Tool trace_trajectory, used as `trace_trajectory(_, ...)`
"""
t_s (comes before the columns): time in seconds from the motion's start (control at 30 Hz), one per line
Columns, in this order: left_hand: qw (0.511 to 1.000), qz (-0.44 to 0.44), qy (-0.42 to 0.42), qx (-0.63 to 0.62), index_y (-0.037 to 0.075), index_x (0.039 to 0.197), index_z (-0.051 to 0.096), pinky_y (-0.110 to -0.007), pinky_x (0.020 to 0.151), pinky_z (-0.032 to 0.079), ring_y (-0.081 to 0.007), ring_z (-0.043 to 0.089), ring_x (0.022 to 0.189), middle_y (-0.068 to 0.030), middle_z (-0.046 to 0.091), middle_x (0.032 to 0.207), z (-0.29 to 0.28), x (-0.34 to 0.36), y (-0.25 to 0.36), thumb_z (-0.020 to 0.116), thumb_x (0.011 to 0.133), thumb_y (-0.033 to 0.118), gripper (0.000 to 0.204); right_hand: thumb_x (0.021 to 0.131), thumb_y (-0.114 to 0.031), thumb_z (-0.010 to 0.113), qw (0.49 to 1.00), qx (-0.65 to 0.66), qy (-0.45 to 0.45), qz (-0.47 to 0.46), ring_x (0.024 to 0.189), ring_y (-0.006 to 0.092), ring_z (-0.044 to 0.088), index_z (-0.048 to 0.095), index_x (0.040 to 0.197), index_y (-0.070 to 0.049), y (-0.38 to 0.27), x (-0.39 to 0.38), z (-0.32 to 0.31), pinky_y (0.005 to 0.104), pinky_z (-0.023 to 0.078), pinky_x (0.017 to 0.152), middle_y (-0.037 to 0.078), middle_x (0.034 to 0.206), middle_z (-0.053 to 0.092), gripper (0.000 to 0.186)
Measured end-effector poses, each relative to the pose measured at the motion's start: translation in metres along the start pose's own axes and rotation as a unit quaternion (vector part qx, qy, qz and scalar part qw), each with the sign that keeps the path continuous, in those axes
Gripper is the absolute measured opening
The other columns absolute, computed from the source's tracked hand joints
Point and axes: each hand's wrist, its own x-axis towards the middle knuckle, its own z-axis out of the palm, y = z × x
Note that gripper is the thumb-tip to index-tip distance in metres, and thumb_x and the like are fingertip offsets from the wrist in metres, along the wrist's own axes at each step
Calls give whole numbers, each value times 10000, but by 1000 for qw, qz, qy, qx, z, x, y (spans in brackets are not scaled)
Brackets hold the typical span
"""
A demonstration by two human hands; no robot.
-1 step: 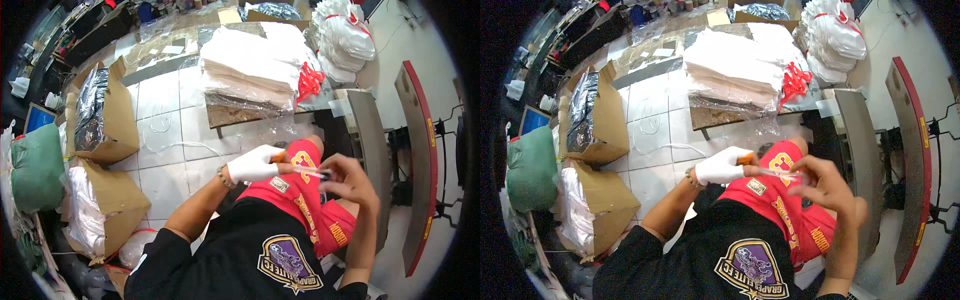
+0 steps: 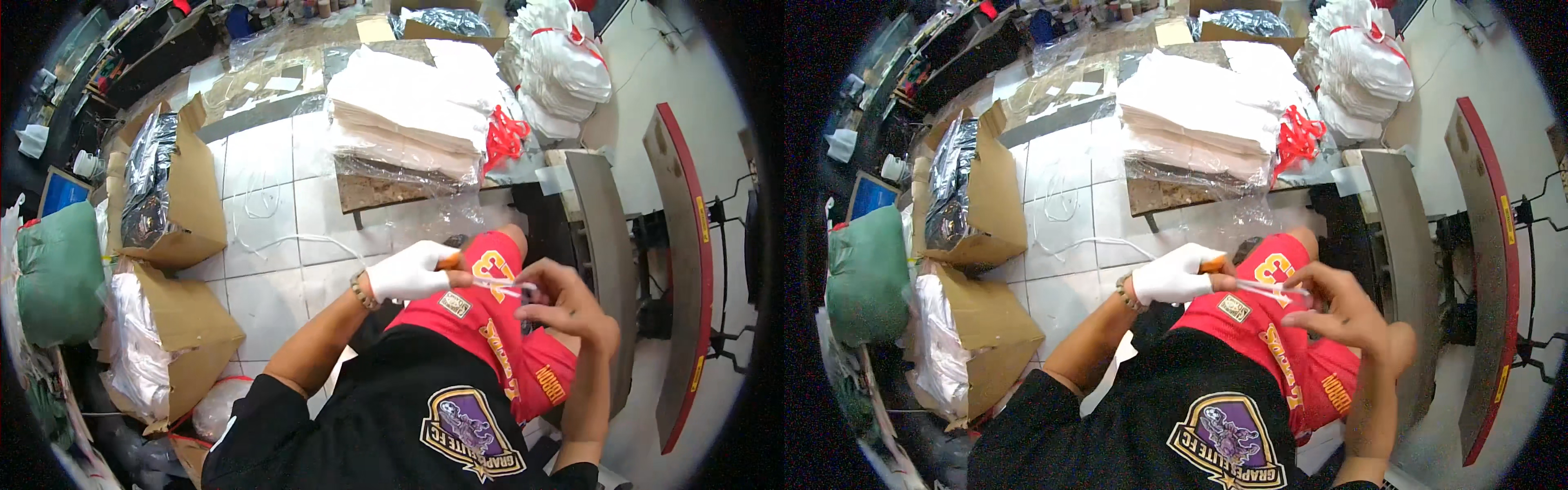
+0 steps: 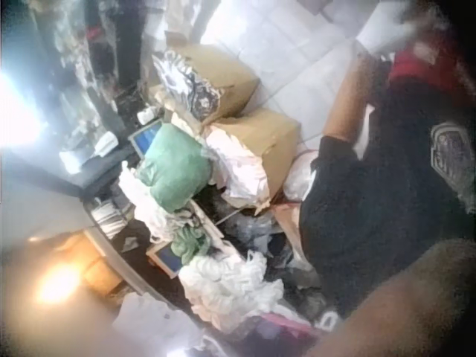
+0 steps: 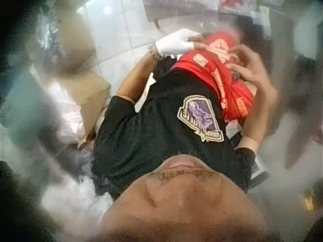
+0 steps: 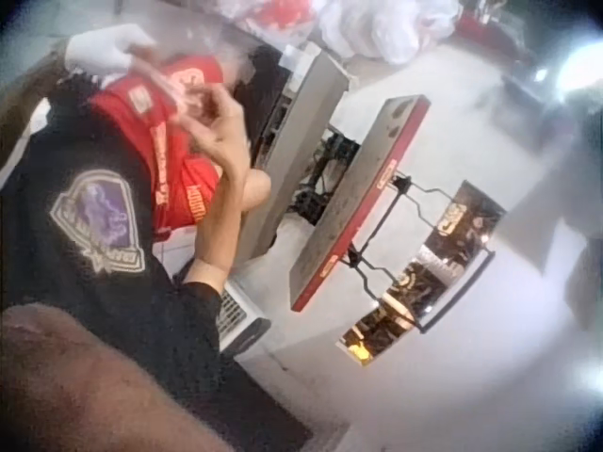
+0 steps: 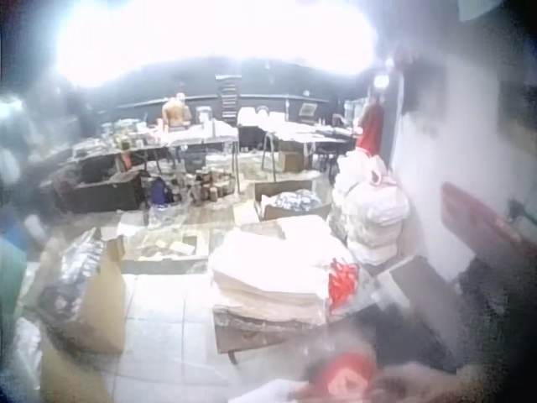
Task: The person prepares plastic packaging materials by hand, including straightening a plastic strap and handling a clear plastic bag.
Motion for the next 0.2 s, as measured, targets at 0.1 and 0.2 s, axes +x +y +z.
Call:
trace_trajectory(0.1, 995, -17, 9, 97, -8, 810, 554, -311, 567, 374, -94, 392, 632, -97, 441, 606, -7, -8, 1, 619, 924, 314, 348, 827, -107, 732, 988, 151, 30, 8, 722, 32, 497, 618, 1003, -17, 32, 7, 16, 193, 395, 635, -12, 796, 563, 228)
trace_trajectory(0.2, 980, -79, -53, 174, 7, 927, 643, -360, 693, 465, -238, 566, 669, -190, 637, 756, -15, -11, 2, 621, 911, 340, 334, 831, -96, 724, 961, 255, 96, -49, 813, 42, 553, 622, 1041, -43, 54, 26, 33, 200, 449, 717, 2, 867, 613, 240)
